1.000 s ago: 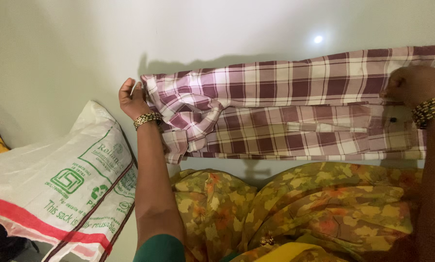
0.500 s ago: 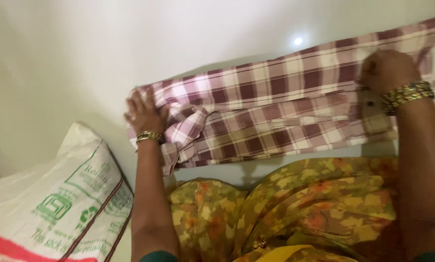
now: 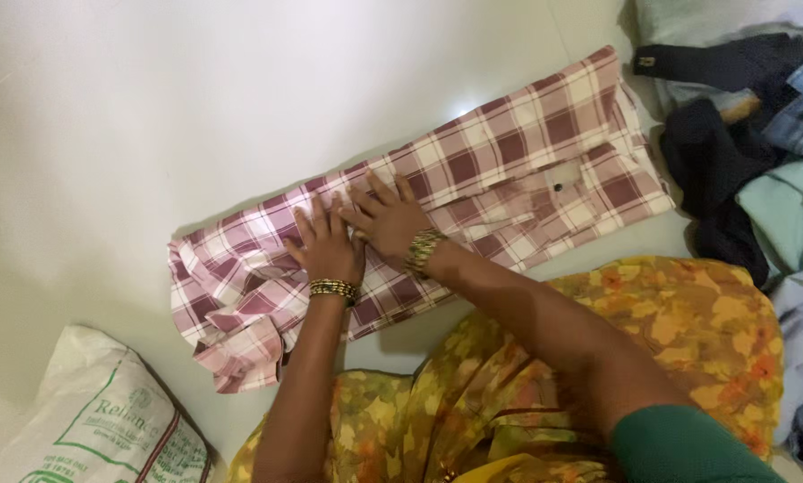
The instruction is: The person folds a plaid shirt by hand while sitting on the floor, smoothing the fabric and folding the sleeves and sides inward.
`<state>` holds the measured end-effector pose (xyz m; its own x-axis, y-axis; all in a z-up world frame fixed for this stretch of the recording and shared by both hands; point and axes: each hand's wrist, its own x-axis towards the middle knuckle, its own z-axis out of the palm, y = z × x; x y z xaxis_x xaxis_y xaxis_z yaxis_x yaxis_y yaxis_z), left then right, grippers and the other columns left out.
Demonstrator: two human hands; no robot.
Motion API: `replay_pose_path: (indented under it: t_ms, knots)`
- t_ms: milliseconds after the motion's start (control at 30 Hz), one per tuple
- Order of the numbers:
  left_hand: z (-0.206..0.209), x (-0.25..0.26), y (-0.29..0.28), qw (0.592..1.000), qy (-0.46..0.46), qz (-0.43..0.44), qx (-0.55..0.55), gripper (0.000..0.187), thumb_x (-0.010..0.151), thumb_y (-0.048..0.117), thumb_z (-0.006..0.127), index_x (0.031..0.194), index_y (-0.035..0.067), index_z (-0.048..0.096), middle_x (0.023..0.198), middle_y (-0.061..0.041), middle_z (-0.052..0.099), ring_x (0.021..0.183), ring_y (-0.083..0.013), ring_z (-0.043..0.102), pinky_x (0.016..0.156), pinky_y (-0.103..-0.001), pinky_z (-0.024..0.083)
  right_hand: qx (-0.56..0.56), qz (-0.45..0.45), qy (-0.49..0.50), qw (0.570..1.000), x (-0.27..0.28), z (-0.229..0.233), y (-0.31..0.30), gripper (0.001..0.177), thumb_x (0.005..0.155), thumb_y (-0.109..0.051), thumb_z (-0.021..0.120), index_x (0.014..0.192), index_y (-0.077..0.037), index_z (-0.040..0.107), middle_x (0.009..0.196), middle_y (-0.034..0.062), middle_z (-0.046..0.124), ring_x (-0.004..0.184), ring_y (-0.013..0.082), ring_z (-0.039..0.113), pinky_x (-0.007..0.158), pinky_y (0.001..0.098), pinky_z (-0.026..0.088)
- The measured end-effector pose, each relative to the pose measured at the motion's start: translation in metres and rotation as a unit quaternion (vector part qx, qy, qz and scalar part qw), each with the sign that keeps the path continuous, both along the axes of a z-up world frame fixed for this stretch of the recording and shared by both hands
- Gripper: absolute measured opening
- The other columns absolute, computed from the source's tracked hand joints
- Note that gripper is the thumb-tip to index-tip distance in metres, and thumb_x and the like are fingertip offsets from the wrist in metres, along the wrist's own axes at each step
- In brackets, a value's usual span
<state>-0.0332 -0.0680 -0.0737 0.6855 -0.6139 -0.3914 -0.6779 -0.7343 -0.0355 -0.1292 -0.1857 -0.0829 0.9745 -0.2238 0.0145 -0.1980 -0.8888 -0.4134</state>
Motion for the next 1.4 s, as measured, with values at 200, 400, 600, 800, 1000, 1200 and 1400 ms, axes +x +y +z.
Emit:
replay_pose_path:
  t_ms: [200,400,600,800,1000,1200,1400]
  knots:
    - [-0.010,0.003,-0.004,0.998,-0.042,0.031,0.034,0.075,0.095,0.071,0.034,0.159,0.035,0.020,0.170,-0.004,0.001,0.154,-0.0372,-0.001,0.116,-0.073,0.000,-0.031,-0.016,0.151,0.988,-0.005,-0.013,-0.035,0.072,0.093,-0.069,0.030,0.157,-0.037,0.026,0.168,0.0010,0.008,0.153,0.0308,-0.006,0.118,0.0642,-0.004]
    - [-0.019,0.032,-0.014,0.998,-0.060,0.010,0.017,0.081,0.094,0.074,0.034,0.162,0.034,0.016,0.171,-0.002,-0.001,0.156,-0.0357,-0.002,0.120,-0.066,-0.001,-0.048,-0.037,0.174,0.983,0.013,-0.006,-0.050,0.071,0.098,-0.069,0.028,0.160,-0.036,0.021,0.172,-0.0004,0.005,0.156,0.0312,-0.006,0.120,0.0638,-0.005]
    - [-0.017,0.036,-0.007,0.996,-0.062,0.069,0.013,0.091,0.089,0.080,0.034,0.163,0.033,0.010,0.170,-0.009,-0.004,0.154,-0.0429,-0.006,0.121,-0.062,0.000,-0.041,-0.089,0.219,0.971,-0.015,-0.001,-0.103,0.074,0.097,-0.072,0.018,0.160,-0.034,0.007,0.171,-0.0020,-0.007,0.154,0.0286,-0.010,0.121,0.0582,-0.006]
    - [-0.005,0.024,0.006,0.990,-0.038,0.128,0.036,0.095,0.089,0.083,0.031,0.163,0.029,0.006,0.170,-0.012,-0.009,0.153,-0.0443,-0.007,0.121,-0.063,0.003,-0.059,-0.240,0.218,0.944,-0.094,-0.013,-0.173,0.076,0.098,-0.072,0.018,0.162,-0.031,0.010,0.170,0.0028,-0.006,0.155,0.0288,-0.006,0.122,0.0574,-0.004]
    - [0.042,0.012,-0.003,0.976,0.003,0.197,0.091,0.082,0.097,0.073,0.032,0.161,0.024,0.017,0.171,-0.010,-0.004,0.156,-0.0382,-0.004,0.120,-0.065,0.005,-0.002,-0.371,0.231,0.900,-0.102,-0.012,-0.200,0.077,0.093,-0.067,0.024,0.159,-0.032,0.010,0.168,0.0049,-0.004,0.153,0.0320,-0.006,0.115,0.0642,-0.002]
    - [0.000,0.019,-0.062,0.997,-0.066,-0.024,0.010,0.063,0.102,0.054,0.030,0.161,0.032,0.023,0.173,-0.003,0.000,0.158,-0.0301,-0.001,0.122,-0.064,0.003,-0.026,-0.158,0.181,0.970,0.004,0.012,-0.094,0.072,0.097,-0.063,0.026,0.159,-0.031,0.013,0.168,0.0008,-0.002,0.153,0.0300,-0.006,0.118,0.0610,-0.003]
    - [0.022,0.049,-0.038,0.984,-0.017,0.092,0.149,0.084,0.093,0.081,0.013,0.161,0.037,-0.011,0.168,0.002,-0.020,0.156,-0.0284,-0.010,0.119,-0.070,0.007,-0.004,-0.069,0.241,0.968,0.012,0.027,-0.081,0.070,0.099,-0.065,0.025,0.160,-0.033,0.014,0.170,-0.0020,-0.002,0.155,0.0281,-0.006,0.122,0.0575,-0.004]
